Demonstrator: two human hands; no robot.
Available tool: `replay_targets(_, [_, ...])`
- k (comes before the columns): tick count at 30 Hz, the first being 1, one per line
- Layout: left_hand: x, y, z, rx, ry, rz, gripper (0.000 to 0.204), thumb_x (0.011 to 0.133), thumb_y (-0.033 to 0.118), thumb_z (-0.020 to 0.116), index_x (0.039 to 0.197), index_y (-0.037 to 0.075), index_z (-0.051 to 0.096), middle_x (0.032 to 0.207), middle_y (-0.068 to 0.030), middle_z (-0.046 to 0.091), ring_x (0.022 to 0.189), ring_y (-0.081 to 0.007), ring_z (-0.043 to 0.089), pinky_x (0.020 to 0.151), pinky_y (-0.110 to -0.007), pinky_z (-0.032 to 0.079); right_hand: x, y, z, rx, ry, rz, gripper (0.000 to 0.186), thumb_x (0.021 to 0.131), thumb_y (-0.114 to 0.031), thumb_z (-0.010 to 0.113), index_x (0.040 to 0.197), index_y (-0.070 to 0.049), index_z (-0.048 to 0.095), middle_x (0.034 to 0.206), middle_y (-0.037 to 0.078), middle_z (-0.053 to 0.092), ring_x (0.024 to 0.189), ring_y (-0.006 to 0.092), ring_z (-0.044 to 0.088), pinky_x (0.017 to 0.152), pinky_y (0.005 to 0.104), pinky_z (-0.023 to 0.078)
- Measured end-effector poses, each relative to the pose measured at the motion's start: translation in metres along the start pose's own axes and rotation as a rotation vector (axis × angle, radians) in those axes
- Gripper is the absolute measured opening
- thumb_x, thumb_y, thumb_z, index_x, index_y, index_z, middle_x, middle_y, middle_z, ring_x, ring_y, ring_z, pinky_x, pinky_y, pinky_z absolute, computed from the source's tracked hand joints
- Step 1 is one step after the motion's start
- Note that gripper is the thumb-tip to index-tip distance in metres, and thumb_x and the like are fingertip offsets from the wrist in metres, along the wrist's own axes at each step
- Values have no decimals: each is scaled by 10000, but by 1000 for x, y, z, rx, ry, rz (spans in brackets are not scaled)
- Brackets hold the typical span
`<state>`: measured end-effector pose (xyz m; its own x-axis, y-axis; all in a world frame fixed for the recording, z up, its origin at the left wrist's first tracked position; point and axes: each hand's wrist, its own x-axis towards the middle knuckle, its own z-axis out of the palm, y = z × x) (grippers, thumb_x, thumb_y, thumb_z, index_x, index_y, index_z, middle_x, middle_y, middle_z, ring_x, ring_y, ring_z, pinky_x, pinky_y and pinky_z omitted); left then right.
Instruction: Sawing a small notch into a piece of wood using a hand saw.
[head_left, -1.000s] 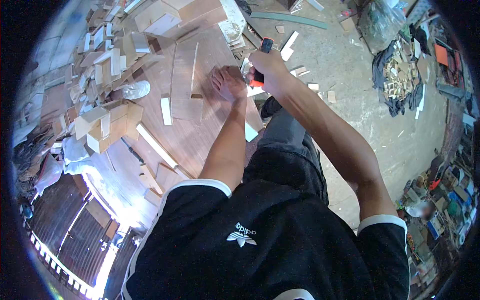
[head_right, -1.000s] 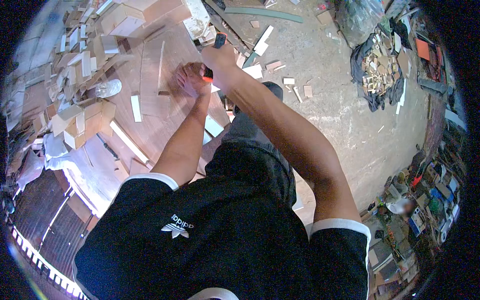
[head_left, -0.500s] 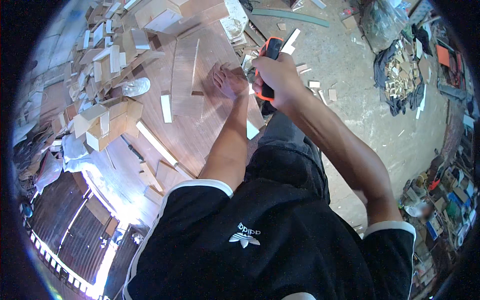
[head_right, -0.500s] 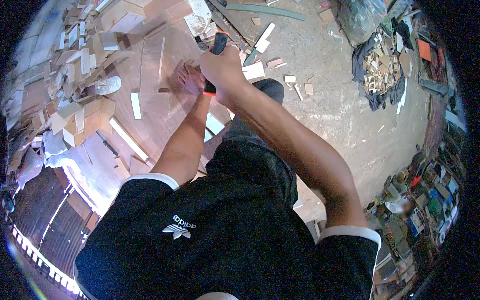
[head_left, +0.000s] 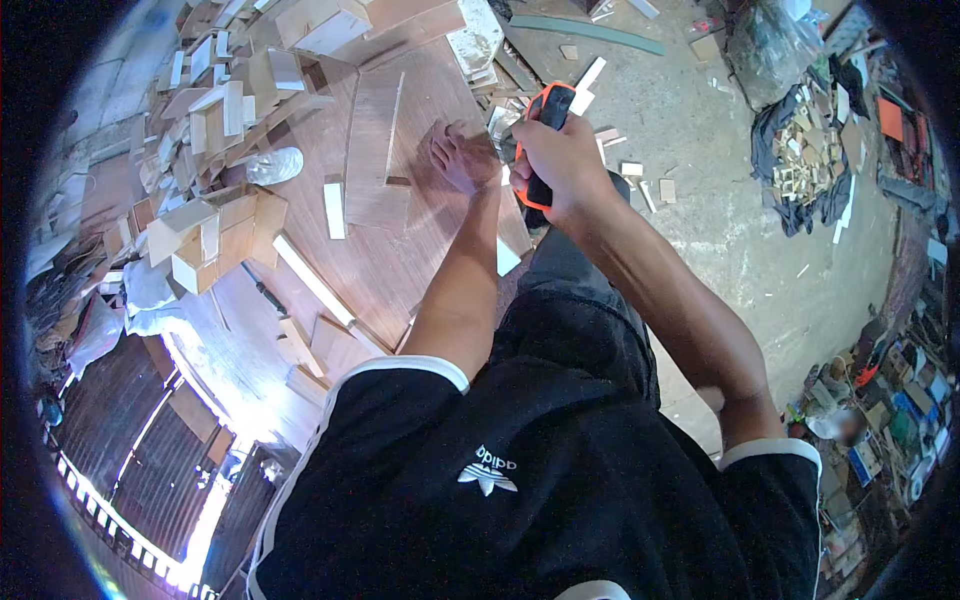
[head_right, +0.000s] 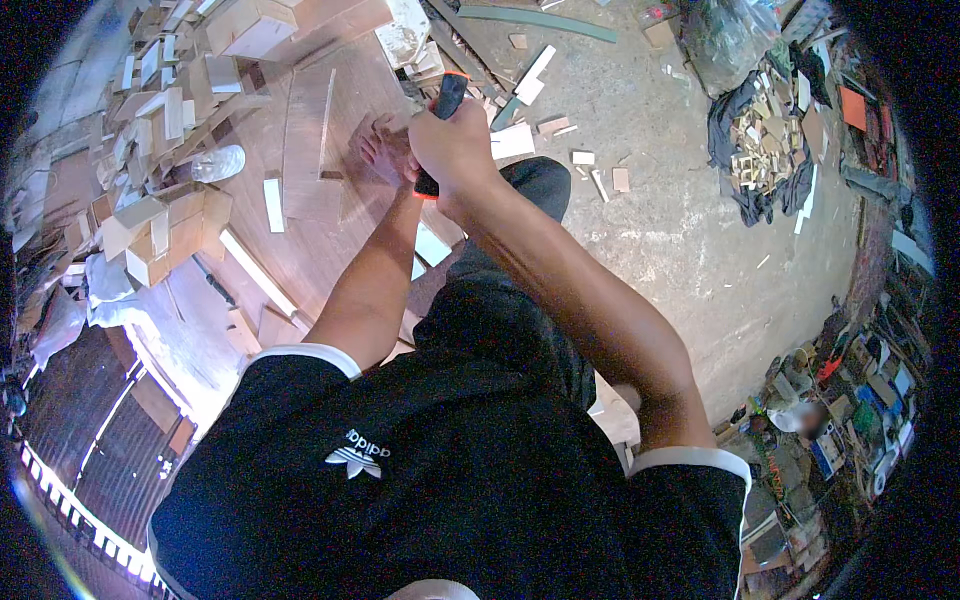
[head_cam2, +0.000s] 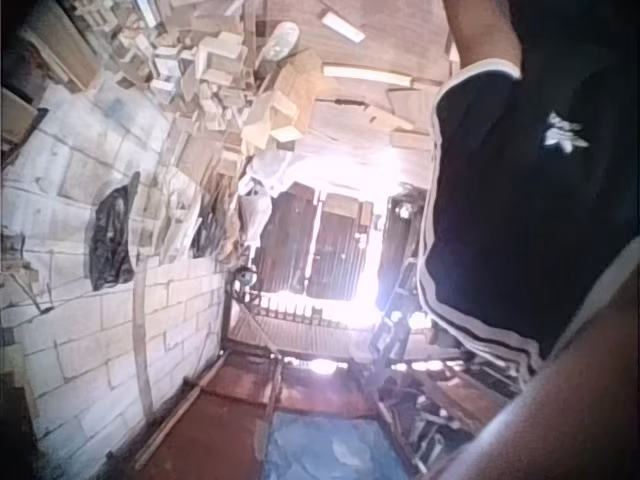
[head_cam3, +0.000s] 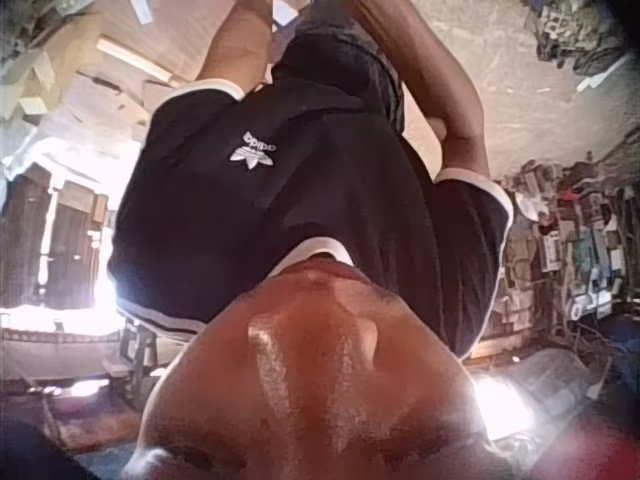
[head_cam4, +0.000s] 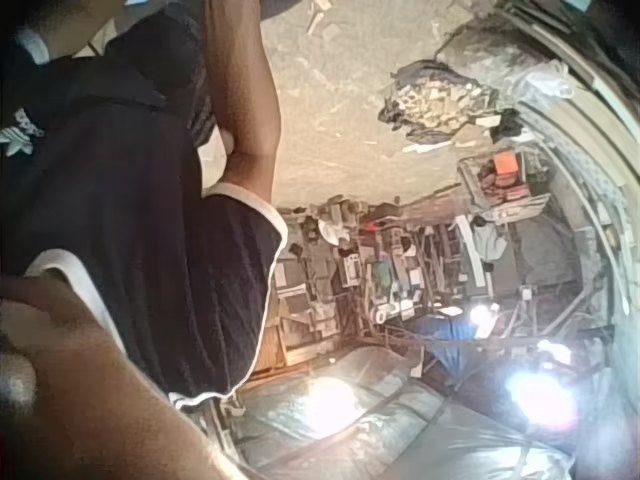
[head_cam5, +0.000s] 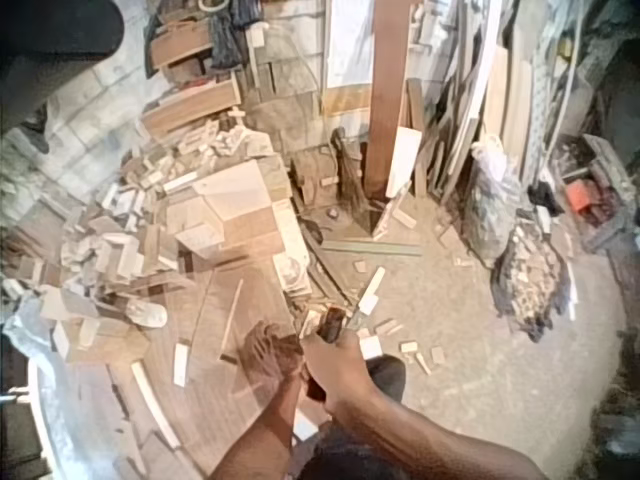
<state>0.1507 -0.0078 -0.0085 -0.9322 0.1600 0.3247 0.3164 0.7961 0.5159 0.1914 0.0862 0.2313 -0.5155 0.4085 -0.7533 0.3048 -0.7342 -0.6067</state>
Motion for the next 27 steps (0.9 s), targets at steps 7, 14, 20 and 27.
replay_targets(7, [-2, -14, 12, 92, -56, -30, 451, 705, 276, 634, 1111, 131, 501, 1235, -137, 479, 1188, -333, 427, 1021, -448, 290, 22, 4, 2, 43, -13, 18, 103, 786, 3, 546, 774, -32, 450, 580, 53, 442, 456, 153, 443, 395, 320, 369])
replay_targets(14, [-7, -9, 9, 127, -49, -55, 447, 718, 263, 601, 1137, 139, 506, 1259, -134, 474, 1213, -327, 400, 1038, -436, 265, 30, 12, -7, 42, 35, 47, 120, 778, 18, 537, 820, -41, 442, 627, 58, 454, 470, 151, 441, 405, 322, 366])
replay_targets(20, [-3, -15, 11, 61, -85, -138, 482, 668, 265, 622, 1122, 149, 509, 1285, -128, 464, 1223, -325, 403, 1037, -447, 273, -15, -24, 6, 5, -1, 38, 109, 787, 31, 527, 794, -45, 449, 598, 46, 444, 449, 142, 423, 399, 319, 360])
replay_targets(27, [-5, -7, 12, 94, -80, -47, 419, 704, 230, 611, 1100, 141, 509, 1264, -131, 471, 1216, -322, 414, 1025, -448, 289, 33, 6, -11, 42, 25, 21, 92, 802, 15, 540, 779, -33, 465, 579, 43, 436, 452, 153, 427, 394, 327, 364])
